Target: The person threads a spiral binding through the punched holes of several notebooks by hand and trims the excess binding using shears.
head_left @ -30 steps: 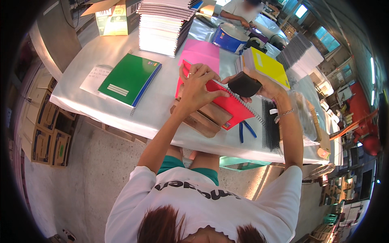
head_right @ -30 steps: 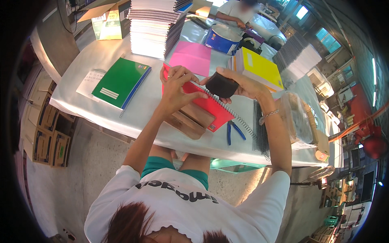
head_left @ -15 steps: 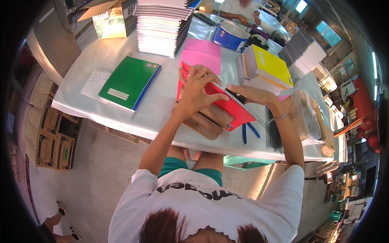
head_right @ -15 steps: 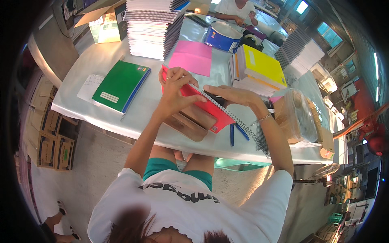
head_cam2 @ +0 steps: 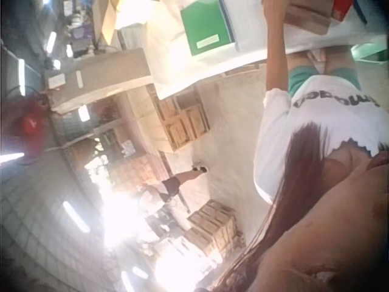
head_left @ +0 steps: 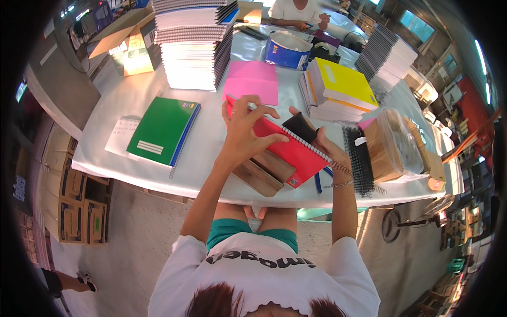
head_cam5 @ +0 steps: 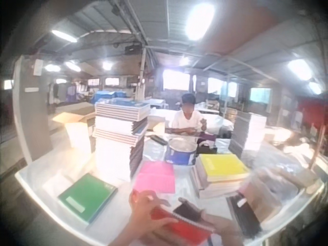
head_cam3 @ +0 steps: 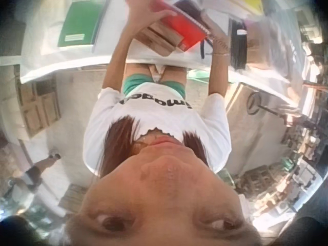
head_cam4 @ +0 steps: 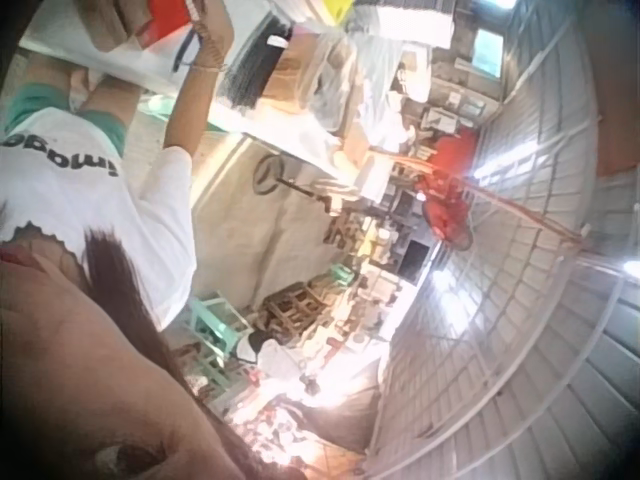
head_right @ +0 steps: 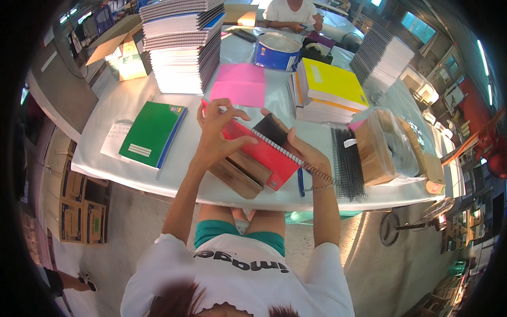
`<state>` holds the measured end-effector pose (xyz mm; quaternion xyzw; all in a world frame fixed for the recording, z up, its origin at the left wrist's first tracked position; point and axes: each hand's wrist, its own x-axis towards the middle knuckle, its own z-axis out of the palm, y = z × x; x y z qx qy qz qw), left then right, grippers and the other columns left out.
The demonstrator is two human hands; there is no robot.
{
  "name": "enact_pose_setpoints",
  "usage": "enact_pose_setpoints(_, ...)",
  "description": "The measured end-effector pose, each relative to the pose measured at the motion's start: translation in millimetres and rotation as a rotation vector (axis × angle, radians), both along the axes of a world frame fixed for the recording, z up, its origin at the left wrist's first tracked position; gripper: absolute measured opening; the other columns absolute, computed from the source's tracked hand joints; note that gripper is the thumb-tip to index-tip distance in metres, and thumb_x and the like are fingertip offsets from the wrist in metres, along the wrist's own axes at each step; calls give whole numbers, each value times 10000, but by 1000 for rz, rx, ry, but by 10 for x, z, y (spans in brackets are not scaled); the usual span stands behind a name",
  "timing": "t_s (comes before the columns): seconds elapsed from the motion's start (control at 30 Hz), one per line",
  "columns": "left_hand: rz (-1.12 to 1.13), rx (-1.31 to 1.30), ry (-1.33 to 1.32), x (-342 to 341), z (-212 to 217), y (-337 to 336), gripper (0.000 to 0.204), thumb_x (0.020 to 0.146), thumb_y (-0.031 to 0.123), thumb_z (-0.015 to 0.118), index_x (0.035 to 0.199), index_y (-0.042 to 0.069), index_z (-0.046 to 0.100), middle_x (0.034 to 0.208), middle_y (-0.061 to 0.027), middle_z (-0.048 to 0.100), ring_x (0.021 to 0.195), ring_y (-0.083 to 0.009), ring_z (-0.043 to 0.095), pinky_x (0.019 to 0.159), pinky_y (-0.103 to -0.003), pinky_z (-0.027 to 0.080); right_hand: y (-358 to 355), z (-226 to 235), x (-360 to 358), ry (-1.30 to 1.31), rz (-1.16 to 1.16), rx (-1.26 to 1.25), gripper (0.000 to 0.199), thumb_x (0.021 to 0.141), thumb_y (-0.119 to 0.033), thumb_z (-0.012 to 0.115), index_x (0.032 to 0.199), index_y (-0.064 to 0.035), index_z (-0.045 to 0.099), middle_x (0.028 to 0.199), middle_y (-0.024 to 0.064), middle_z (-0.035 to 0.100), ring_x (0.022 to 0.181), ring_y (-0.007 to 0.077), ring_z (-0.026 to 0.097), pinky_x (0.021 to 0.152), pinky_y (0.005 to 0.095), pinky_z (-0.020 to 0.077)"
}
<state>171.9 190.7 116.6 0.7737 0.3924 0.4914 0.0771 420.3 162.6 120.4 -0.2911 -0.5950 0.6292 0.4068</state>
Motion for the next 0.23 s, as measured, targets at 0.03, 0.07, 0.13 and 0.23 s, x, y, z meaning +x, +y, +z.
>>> enact_pose_setpoints(0.03, 7, 5, 1, -34, -3, 6, 534, 617, 494, 946, 986, 182, 720, 1301, -79, 499, 1343, -297, 417, 1175, -592, 118, -17, 17, -40, 59, -37, -1, 1121, 896, -798, 532, 1624, 0, 232, 1559, 186, 457, 1448, 243, 447, 1213, 375, 334)
enact_pose_setpoints(0.07, 39, 21, 1, -62, -9, 28, 537, 627, 499, 944, 1005, 187, 723, 1347, -98, 457, 1373, -308, 387, 1177, -597, 122, -30, 52, -59, 122, -58, 10, 1104, 905, -796, 524, 1625, -11, 236, 1550, 186, 469, 1444, 249, 455, 1213, 381, 335)
enact_pose_setpoints(0.13, 108, 48, 2, -99, -47, 77, 545, 646, 508, 941, 1041, 198, 729, 1441, -135, 373, 1432, -330, 328, 1181, -606, 132, 4, 180, -63, 191, 33, -17, 1002, 935, -708, 576, 1620, -36, 285, 1618, 123, 373, 1487, 241, 374, 1249, 407, 273)
enact_pose_setpoints(0.23, 41, 98, -98, -100, -140, 173, 558, 659, 532, 930, 1083, 227, 734, 1436, -70, 415, 1466, -341, 291, 1166, -668, 142, -84, 384, -83, 95, 102, -10, 1018, 919, -694, 624, 1638, -74, 257, 1677, 70, 268, 1531, 228, 284, 1277, 444, 221)
